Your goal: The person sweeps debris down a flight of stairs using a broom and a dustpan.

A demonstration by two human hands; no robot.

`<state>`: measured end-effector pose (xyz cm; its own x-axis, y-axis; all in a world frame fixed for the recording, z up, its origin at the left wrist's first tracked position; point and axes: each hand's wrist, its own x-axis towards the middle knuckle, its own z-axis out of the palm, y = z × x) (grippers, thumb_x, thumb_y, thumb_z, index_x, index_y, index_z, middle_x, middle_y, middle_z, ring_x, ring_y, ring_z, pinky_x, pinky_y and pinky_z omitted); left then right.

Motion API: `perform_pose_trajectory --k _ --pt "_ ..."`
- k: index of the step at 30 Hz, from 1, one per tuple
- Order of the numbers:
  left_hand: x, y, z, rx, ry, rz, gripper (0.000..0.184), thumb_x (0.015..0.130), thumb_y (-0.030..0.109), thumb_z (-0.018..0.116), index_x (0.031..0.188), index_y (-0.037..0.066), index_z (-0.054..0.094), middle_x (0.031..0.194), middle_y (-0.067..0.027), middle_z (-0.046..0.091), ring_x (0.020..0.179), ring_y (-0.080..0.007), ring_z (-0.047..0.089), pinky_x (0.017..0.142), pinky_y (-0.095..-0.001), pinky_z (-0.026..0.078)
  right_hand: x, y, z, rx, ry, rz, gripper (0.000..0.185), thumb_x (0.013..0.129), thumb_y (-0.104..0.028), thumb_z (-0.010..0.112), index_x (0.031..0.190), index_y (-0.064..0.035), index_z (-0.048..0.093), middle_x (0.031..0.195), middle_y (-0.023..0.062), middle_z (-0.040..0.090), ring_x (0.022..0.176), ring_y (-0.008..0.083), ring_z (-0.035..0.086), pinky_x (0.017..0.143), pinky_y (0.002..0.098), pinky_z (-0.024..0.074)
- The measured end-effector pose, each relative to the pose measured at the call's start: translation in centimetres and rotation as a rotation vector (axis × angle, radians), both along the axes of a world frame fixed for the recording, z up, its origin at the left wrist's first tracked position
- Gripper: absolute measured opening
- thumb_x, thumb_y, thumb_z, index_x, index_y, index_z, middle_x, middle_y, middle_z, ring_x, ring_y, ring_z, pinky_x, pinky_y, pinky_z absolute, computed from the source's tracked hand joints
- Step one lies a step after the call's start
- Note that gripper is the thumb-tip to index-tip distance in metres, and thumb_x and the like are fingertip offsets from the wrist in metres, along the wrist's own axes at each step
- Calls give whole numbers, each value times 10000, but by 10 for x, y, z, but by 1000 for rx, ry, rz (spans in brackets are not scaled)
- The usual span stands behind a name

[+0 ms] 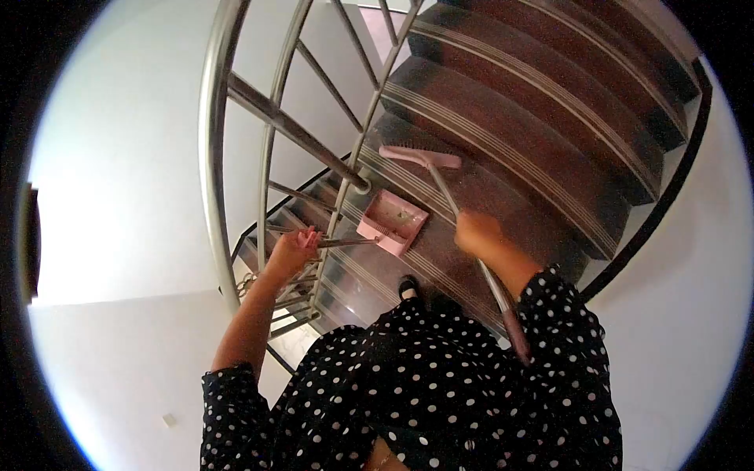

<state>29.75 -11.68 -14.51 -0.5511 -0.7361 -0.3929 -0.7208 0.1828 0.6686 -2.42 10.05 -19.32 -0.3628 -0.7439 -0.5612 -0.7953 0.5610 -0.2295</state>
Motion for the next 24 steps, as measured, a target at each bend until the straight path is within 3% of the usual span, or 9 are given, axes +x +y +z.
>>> perform_pose_trajectory --k 3,4,6,9,15,17,19,21,24 --pt "6 -6 -15 -35 71 -27 295 824 276 626 913 -5 612 696 -173 631 602 -271 618 592 -359 487 5 -38 4 25 93 73 312 797 -96 562 1080 33 585 941 198 666 895 323 658 720 404 530" --pt "4 -7 -12 -136 26 -162 300 826 282 624 911 -6 613 724 -186 634 645 -297 629 608 -365 492 4 -46 -4 22 93 81 312 797 -96 562 1080 33 585 941 198 666 895 323 658 720 404 530" --pt "4 -10 -28 -28 -82 -54 296 808 266 628 913 -11 614 815 -221 638 776 -358 637 671 -396 497 -1 -56 -31 50 133 244 533 767 -70 602 1249 102 455 907 188 672 823 306 665 676 393 528" --pt "1 -4 -12 -33 -140 -77 284 789 250 635 918 -2 617 837 -233 632 804 -360 633 701 -408 491 -5 -58 -56 -34 166 326 602 779 -71 577 1308 130 371 851 180 677 782 309 667 647 396 528" --pt "-4 -8 -7 -14 -197 -55 278 763 233 632 945 24 619 837 -223 639 804 -374 629 706 -422 486 -23 -75 -79 59 260 458 651 823 -112 543 1383 80 273 838 171 666 735 296 660 604 385 522" --pt "-4 -5 -3 -22 -196 -44 281 751 221 633 952 25 618 832 -218 641 803 -374 628 708 -422 487 -41 -78 -114 63 270 425 653 840 -115 528 1399 63 242 851 177 661 743 297 657 592 384 521" --pt "-4 -1 -3 -32 -163 -44 279 743 202 630 964 31 620 818 -210 643 802 -372 628 708 -417 489 -49 -82 -116 70 279 392 655 856 -117 512 1415 46 211 863 184 656 751 298 655 581 382 520" --pt "-11 0 4 -35 -198 -49 281 743 199 628 970 34 621 819 -208 644 802 -370 629 710 -415 490 -66 -81 -102 31 338 533 470 917 -168 430 1322 68 383 893 187 669 777 295 661 620 421 527" --pt "-12 4 7 -47 -237 -63 290 738 196 627 981 38 622 829 -206 645 807 -365 631 717 -413 488 -93 -86 -149 -25 354 482 485 914 -170 447 1347 34 362 890 191 662 780 295 654 613 414 526"
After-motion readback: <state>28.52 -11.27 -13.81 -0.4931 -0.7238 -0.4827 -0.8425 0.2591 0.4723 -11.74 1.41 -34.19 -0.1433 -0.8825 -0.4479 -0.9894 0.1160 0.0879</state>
